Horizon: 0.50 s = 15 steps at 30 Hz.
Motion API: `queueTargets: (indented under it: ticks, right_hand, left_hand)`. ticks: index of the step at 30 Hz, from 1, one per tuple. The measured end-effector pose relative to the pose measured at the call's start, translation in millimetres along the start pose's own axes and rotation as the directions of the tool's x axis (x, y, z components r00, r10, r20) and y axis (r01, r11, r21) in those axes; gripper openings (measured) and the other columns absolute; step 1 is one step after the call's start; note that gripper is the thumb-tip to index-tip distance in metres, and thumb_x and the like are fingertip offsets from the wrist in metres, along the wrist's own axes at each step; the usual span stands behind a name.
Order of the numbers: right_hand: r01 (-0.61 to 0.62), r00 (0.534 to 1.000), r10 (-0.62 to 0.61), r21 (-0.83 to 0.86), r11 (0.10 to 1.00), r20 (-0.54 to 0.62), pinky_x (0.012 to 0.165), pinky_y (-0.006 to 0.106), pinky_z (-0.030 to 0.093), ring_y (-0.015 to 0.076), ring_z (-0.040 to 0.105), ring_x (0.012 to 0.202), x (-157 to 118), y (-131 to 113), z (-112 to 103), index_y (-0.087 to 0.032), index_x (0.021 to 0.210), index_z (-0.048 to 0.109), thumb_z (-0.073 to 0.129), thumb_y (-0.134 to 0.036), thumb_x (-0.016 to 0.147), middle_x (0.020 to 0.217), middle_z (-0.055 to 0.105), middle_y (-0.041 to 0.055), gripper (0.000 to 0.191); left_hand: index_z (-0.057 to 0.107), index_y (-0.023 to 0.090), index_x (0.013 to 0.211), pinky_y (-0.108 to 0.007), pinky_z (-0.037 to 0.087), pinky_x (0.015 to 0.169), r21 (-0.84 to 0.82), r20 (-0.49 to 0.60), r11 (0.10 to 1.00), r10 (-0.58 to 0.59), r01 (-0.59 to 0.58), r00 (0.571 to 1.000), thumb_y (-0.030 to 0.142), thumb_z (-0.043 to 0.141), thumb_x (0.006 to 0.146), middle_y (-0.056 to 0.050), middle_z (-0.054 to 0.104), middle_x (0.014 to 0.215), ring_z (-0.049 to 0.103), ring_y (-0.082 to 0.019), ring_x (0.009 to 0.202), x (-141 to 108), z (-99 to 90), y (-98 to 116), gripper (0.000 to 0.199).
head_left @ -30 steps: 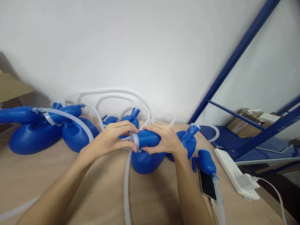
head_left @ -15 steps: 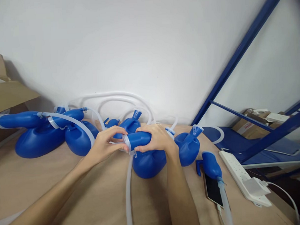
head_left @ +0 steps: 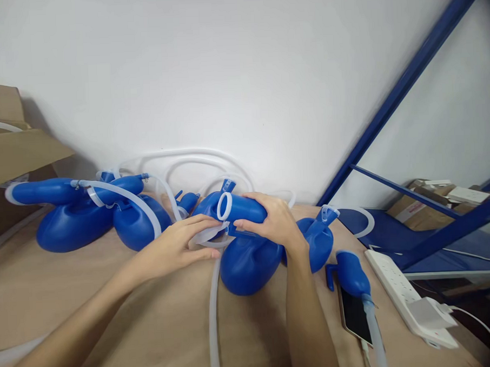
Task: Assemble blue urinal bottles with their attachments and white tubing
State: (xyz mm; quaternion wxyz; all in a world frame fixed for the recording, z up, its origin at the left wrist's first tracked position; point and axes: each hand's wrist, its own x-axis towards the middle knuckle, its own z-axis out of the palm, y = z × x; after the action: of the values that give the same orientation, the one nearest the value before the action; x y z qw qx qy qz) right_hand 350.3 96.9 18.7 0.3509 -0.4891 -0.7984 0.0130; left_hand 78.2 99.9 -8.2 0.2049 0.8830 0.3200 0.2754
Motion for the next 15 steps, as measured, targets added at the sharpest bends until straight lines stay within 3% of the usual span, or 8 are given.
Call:
queueTargets:
  ticks: [3,7,12,15]
  right_hand:
    - [0.031,1.0,-0.031,0.037,0.999,-0.004,0.1,0.046,0.056,0.0316,0.075,0.113,1,-10,4,-0.025,0.127,0.07,0.082,-0.058,0.08,0.125,0.078,0.0074,0.059]
    - [0.05,0.999,-0.049,0.059,0.997,-0.012,0.099,0.044,0.055,0.0299,0.075,0.112,1,-12,6,-0.024,0.126,0.069,0.082,-0.056,0.081,0.125,0.078,0.0065,0.056]
    - [0.039,0.999,-0.039,0.028,0.999,0.009,0.098,0.043,0.055,0.0298,0.075,0.111,2,-10,9,-0.025,0.126,0.069,0.082,-0.056,0.082,0.125,0.078,0.0054,0.055]
    - [0.033,0.999,-0.033,0.028,0.999,0.001,0.096,0.043,0.056,0.0298,0.076,0.11,3,-11,11,-0.025,0.125,0.07,0.082,-0.056,0.082,0.123,0.079,0.0053,0.055]
  left_hand:
    - [0.071,0.025,0.131,-0.033,0.06,0.093,0.001,-0.142,0.997,0.074,-0.075,0.987,0.056,0.065,0.097,-0.008,0.071,0.132,0.069,-0.028,0.118,3,15.2,4,0.047]
    - [0.076,0.022,0.11,-0.024,0.058,0.083,-0.009,-0.281,0.987,0.15,-0.158,0.948,0.042,0.066,0.1,-0.003,0.08,0.106,0.076,-0.019,0.093,4,24.1,0,0.025]
    - [0.076,0.019,0.107,-0.025,0.055,0.074,0.213,-0.304,0.945,0.305,-0.248,0.902,0.032,0.064,0.102,-0.004,0.082,0.097,0.077,-0.018,0.081,1,23.9,-8,0.018]
    - [0.075,0.018,0.106,-0.025,0.055,0.073,0.228,-0.315,0.945,0.299,-0.234,0.901,0.03,0.064,0.101,-0.004,0.081,0.094,0.077,-0.018,0.079,2,26.4,-8,0.016]
